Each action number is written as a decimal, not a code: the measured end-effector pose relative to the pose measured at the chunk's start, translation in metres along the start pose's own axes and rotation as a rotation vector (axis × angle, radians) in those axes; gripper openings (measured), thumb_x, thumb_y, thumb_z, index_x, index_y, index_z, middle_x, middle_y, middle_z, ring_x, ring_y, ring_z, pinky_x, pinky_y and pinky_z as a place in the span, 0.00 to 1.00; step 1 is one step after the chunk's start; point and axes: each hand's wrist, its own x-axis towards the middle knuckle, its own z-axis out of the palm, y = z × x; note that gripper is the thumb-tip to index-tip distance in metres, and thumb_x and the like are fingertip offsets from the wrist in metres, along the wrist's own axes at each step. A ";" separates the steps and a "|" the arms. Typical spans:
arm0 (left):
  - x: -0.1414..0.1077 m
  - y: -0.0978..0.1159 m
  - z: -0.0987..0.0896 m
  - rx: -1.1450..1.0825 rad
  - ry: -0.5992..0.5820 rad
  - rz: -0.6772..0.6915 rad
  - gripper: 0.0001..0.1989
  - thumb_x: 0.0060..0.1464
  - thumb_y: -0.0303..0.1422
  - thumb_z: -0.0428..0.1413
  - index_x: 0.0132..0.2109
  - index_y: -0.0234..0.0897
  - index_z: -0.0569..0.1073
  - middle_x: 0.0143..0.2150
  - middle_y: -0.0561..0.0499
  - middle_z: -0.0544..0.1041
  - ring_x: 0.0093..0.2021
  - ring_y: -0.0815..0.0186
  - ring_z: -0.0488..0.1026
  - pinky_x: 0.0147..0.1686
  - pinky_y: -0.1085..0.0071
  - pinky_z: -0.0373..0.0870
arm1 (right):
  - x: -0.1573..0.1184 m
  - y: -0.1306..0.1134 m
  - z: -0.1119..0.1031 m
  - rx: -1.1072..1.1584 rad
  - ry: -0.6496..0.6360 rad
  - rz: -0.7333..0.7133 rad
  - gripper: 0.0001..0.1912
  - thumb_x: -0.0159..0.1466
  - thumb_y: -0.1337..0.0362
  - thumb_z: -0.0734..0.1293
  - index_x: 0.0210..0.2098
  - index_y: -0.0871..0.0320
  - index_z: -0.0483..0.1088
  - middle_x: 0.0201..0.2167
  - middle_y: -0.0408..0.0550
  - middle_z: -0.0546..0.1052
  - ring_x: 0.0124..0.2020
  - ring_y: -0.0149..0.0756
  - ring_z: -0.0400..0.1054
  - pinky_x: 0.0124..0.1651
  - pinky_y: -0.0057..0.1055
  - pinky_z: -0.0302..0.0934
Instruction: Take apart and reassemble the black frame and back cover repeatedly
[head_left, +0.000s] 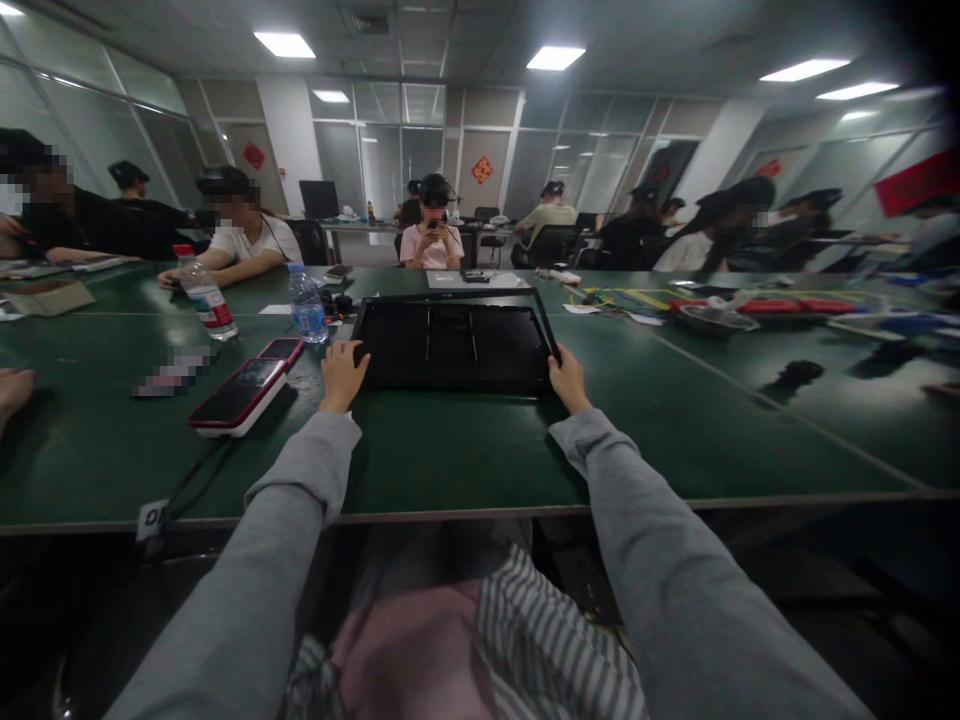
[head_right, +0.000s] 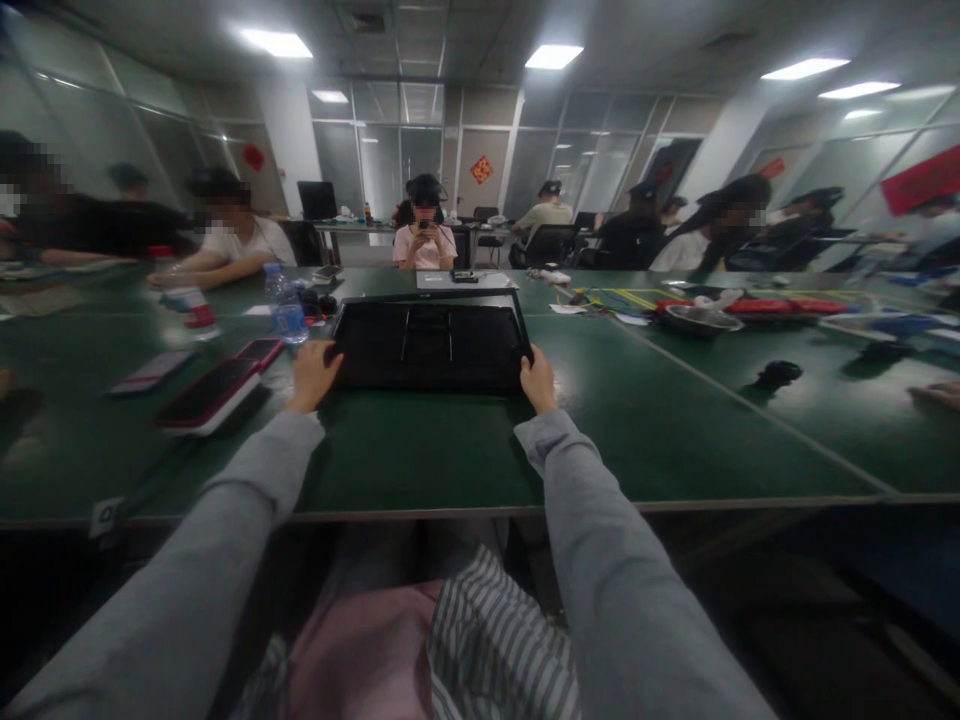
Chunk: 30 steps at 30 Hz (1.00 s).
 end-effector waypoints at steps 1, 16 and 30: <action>0.001 -0.003 0.001 -0.010 0.029 -0.084 0.27 0.64 0.41 0.57 0.65 0.33 0.70 0.64 0.34 0.72 0.64 0.48 0.68 0.58 0.57 0.66 | 0.000 0.002 0.000 -0.003 0.001 0.002 0.27 0.64 0.61 0.59 0.60 0.61 0.71 0.57 0.62 0.77 0.58 0.53 0.70 0.64 0.53 0.61; 0.007 -0.016 0.008 -0.101 -0.094 -0.177 0.21 0.67 0.34 0.49 0.61 0.33 0.76 0.58 0.36 0.79 0.59 0.49 0.75 0.59 0.58 0.69 | -0.006 -0.001 -0.006 -0.037 0.030 0.035 0.26 0.63 0.61 0.60 0.58 0.61 0.73 0.54 0.60 0.79 0.55 0.51 0.73 0.62 0.52 0.64; 0.014 -0.020 0.017 -0.229 -0.162 -0.286 0.21 0.63 0.31 0.52 0.60 0.29 0.76 0.59 0.37 0.78 0.60 0.54 0.75 0.59 0.64 0.68 | 0.000 0.017 0.000 0.005 -0.010 0.076 0.25 0.59 0.63 0.64 0.54 0.61 0.76 0.52 0.59 0.80 0.54 0.50 0.75 0.63 0.52 0.65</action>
